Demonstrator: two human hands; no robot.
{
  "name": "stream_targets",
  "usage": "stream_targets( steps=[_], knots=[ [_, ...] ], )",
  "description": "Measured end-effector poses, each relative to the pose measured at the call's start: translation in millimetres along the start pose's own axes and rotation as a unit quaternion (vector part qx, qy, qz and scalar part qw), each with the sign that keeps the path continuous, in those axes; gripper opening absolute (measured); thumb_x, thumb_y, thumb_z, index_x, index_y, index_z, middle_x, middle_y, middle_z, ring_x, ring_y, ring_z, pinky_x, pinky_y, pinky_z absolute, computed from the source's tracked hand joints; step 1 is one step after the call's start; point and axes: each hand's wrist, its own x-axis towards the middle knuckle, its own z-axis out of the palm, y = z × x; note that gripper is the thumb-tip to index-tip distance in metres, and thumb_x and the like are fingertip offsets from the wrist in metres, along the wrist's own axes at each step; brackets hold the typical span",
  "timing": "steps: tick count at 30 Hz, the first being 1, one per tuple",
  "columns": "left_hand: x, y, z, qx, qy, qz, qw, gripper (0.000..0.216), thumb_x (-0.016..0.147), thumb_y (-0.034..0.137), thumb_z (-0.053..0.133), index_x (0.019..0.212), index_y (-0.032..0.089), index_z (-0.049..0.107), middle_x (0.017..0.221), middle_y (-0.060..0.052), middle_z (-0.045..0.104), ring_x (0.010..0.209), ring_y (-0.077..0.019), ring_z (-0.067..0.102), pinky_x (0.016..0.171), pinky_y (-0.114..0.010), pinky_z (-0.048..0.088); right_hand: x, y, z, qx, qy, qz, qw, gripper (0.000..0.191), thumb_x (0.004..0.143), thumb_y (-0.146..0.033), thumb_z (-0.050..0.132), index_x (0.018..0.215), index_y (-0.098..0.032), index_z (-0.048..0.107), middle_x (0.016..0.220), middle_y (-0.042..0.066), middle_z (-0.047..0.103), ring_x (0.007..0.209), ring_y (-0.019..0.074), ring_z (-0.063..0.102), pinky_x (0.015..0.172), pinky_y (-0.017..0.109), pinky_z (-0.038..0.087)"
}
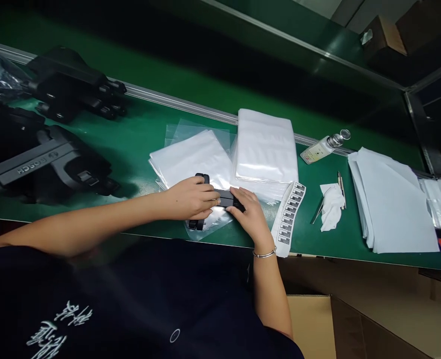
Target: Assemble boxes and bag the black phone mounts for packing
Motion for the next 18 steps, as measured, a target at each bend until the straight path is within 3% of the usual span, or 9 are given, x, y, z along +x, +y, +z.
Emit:
stream_targets(
  steps=[4, 12, 15, 18],
  knots=[
    [-15, -1, -6, 0.001, -0.003, 0.017, 1.0, 0.023, 0.092, 0.028, 0.05, 0.102, 0.018, 0.069, 0.09, -0.006, 0.07, 0.085, -0.0187, 0.06, 0.067, -0.033, 0.034, -1, 1, -2, -0.005, -0.005, 0.0, 1.0, 0.05, 0.085, -0.038, 0.066, 0.134, -0.033, 0.056, 0.136, 0.003, 0.059, 0.13, 0.0249, 0.047, 0.112, 0.047, 0.036],
    [-34, 0, -12, -0.042, -0.006, -0.054, 0.998, 0.023, 0.09, 0.029, 0.052, 0.104, 0.021, 0.069, 0.101, -0.006, 0.072, 0.094, -0.0205, 0.063, 0.072, -0.032, 0.042, 4, -2, -2, -0.069, -0.022, -0.056, 0.996, 0.055, 0.087, -0.036, 0.063, 0.139, -0.026, 0.049, 0.133, 0.01, 0.057, 0.125, 0.0281, 0.05, 0.108, 0.051, 0.041],
    [-36, 2, -11, -0.086, 0.083, -0.154, 0.981, 0.025, 0.092, 0.026, 0.047, 0.103, 0.022, 0.069, 0.1, -0.005, 0.073, 0.093, -0.0193, 0.065, 0.078, -0.032, 0.046, 1, -9, 3, -0.103, -0.024, -0.099, 0.989, 0.057, 0.09, -0.035, 0.058, 0.143, -0.022, 0.043, 0.128, 0.014, 0.058, 0.119, 0.0292, 0.053, 0.103, 0.052, 0.045],
    [-44, 3, -13, -0.126, 0.218, -0.314, 0.916, 0.027, 0.093, 0.023, 0.043, 0.094, 0.019, 0.069, 0.093, -0.005, 0.072, 0.087, -0.017, 0.065, 0.079, -0.03, 0.05, -14, -15, 6, -0.113, 0.047, -0.128, 0.984, 0.049, 0.094, -0.034, 0.051, 0.141, -0.023, 0.045, 0.122, 0.013, 0.059, 0.116, 0.0283, 0.055, 0.109, 0.057, 0.038]
  ],
)
